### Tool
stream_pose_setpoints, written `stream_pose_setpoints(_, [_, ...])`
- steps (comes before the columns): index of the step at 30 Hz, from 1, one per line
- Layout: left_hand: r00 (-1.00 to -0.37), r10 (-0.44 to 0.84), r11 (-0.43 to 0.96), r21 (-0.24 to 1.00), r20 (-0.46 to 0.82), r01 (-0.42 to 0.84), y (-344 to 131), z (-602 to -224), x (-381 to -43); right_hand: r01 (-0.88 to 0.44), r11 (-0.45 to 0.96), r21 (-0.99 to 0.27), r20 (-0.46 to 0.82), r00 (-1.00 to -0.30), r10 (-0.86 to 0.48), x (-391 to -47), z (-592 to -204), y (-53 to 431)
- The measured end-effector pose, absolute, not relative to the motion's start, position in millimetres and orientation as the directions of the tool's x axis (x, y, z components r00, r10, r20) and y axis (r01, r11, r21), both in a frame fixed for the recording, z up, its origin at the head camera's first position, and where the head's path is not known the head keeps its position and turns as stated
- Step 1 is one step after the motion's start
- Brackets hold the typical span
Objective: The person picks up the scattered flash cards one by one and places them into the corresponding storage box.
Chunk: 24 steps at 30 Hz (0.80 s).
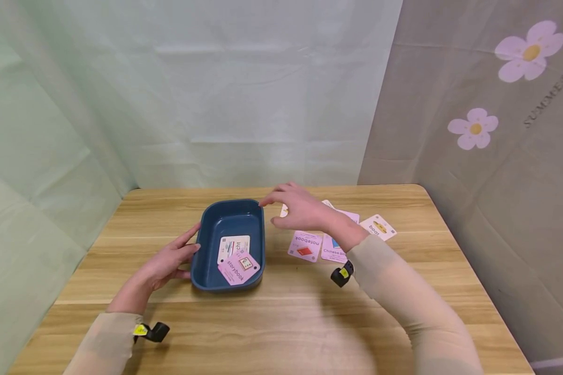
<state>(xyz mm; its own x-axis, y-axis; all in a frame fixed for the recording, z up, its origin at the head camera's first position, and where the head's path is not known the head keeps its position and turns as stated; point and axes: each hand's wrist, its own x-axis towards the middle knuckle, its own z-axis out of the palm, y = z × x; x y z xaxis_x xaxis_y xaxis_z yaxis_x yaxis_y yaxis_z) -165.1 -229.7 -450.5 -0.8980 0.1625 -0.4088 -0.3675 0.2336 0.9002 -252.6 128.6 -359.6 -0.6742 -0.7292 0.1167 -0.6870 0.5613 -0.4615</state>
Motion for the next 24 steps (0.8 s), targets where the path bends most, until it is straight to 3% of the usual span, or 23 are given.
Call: stream_pose_setpoints(24, [-0.894,0.154,0.240,0.894,-0.420,-0.378,-232,-450,-165,-0.580,0.644,-0.499,0.130,-0.784,-0.606,-259,-356,186])
